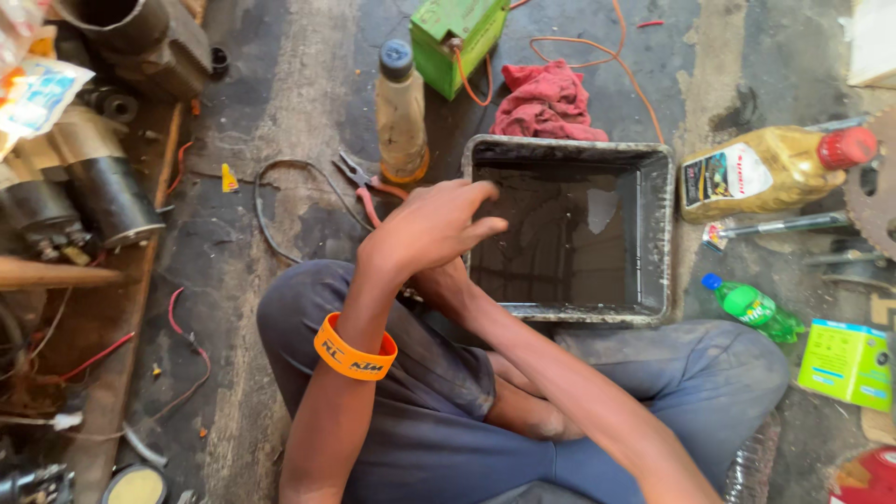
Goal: The person pours oil from a bottle into a metal tray and then uses a toothbrush to scrub a circular mechanical part submerged in the oil. The person rotates the part to clean different sections while scrubbing.
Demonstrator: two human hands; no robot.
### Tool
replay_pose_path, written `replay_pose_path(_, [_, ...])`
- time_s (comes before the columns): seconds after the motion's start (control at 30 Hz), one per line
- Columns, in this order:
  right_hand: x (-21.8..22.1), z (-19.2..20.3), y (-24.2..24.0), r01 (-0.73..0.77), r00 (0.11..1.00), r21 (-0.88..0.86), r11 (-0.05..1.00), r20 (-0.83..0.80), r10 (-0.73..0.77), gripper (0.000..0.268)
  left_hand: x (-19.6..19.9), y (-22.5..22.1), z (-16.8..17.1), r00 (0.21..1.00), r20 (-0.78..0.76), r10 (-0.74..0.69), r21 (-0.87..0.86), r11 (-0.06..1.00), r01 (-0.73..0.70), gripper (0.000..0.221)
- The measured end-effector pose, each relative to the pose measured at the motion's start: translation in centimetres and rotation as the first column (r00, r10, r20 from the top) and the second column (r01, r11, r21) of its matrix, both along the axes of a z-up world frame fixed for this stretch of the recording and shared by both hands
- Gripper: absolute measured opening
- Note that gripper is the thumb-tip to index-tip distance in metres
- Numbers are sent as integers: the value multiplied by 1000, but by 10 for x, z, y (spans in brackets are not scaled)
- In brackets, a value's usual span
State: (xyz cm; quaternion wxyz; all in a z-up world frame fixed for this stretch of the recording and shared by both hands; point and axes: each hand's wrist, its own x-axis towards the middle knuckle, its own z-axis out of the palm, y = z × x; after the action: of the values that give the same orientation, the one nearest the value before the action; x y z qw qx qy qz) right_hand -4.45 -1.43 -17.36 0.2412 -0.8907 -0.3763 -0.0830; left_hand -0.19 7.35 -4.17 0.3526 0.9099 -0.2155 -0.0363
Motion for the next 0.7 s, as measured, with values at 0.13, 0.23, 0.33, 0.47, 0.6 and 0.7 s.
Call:
replay_pose_path(0.13, [-37,51,-71,71,937,-142,987,-330,-115,36,7,5,-44,983,-91,157,323,939,-120,22])
replay_pose_path(0.23, [-59,70,-157,173,834,-215,961,-487,-259,21,19,1,-85,955,-184,232,479,870,-119,21])
replay_pose_path(0.33, [-60,51,-233,309,611,109,945,-784,-109,23,22,-10,-134,900,-302,314,596,799,-78,26])
replay_pose_path(0.47, [-45,18,-282,596,288,261,759,-952,101,25,6,-30,-190,962,-43,270,769,623,-140,29])
replay_pose_path(0.6, [-37,8,-293,673,350,361,645,-924,153,25,-1,-46,-219,948,169,270,896,357,-262,33])
replay_pose_path(0.7, [-36,6,-298,692,322,382,612,-923,213,25,-3,-42,-227,969,186,162,930,290,-226,28])
